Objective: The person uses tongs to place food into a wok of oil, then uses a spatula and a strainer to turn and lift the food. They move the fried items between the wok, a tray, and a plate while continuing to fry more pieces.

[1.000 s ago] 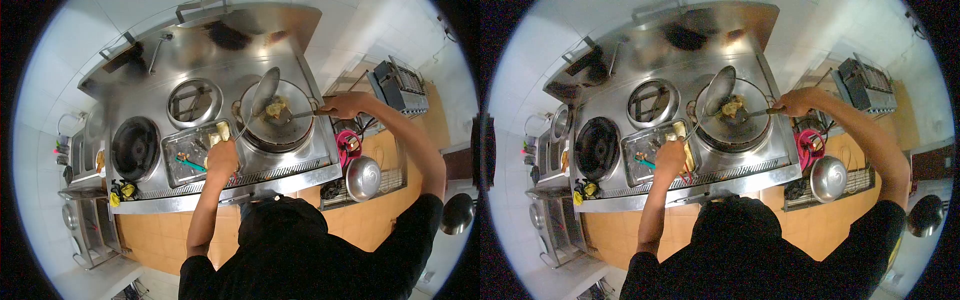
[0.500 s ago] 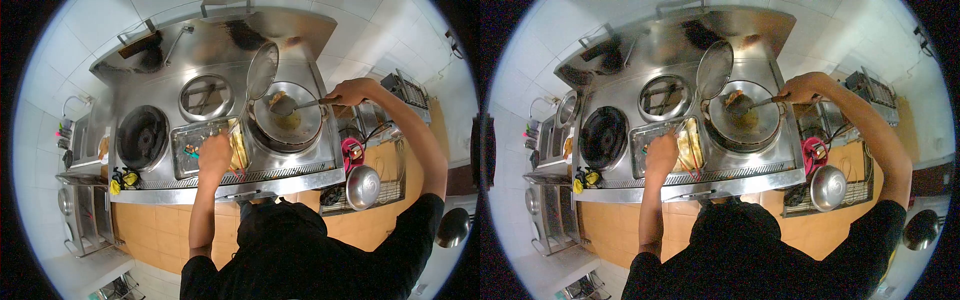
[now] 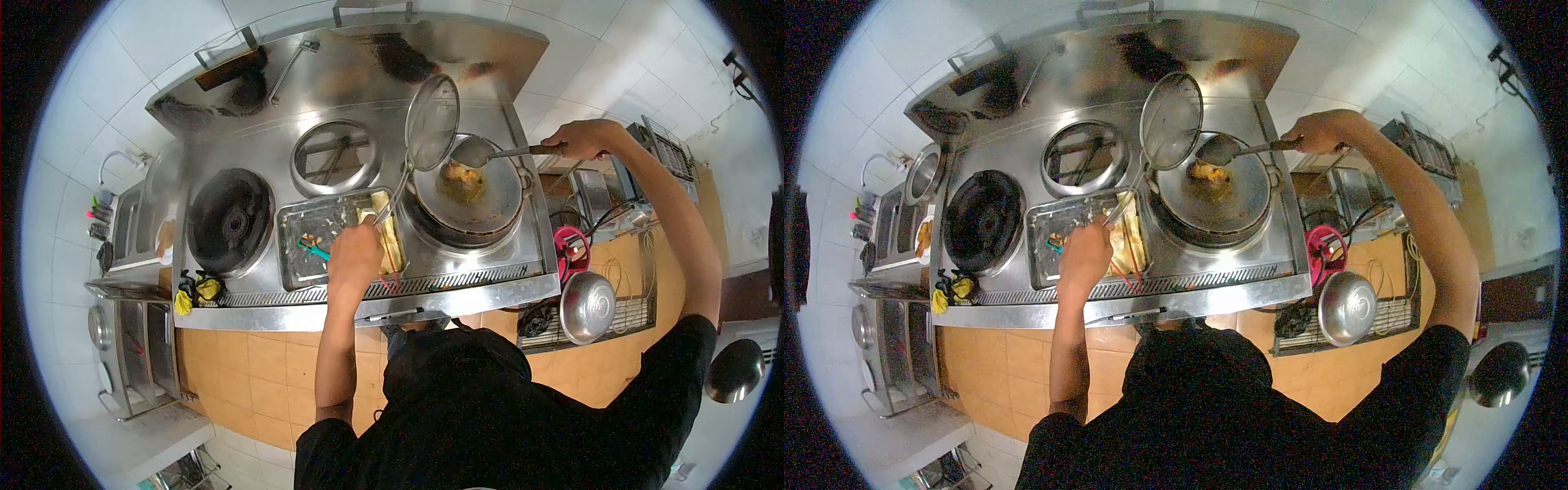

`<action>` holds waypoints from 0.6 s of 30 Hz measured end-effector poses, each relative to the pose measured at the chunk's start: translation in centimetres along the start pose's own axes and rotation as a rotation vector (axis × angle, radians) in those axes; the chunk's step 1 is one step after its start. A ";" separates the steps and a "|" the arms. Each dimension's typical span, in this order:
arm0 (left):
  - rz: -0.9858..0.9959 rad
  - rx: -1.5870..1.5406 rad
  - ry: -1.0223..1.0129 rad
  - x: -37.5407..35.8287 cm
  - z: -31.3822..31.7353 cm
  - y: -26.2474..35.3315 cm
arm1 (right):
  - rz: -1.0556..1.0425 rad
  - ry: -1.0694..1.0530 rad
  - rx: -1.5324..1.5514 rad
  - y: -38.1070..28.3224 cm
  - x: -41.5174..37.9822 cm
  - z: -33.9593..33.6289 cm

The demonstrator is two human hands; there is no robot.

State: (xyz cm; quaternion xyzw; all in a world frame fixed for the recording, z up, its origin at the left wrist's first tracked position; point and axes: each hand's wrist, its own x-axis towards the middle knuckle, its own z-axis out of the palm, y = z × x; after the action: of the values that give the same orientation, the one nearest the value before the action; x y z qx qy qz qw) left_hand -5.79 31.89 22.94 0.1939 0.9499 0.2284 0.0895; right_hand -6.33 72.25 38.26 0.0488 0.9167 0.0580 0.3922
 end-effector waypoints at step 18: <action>-0.015 -0.050 -0.038 -0.6 1.9 0.9 | -0.104 -0.038 0.048 -0.7 0.8 6.6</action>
State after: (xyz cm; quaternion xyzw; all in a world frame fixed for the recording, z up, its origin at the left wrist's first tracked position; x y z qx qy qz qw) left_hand -4.49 33.19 21.73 0.1887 0.9434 0.2477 0.1143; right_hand -2.10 72.15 33.09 0.0116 0.9116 0.0148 0.4107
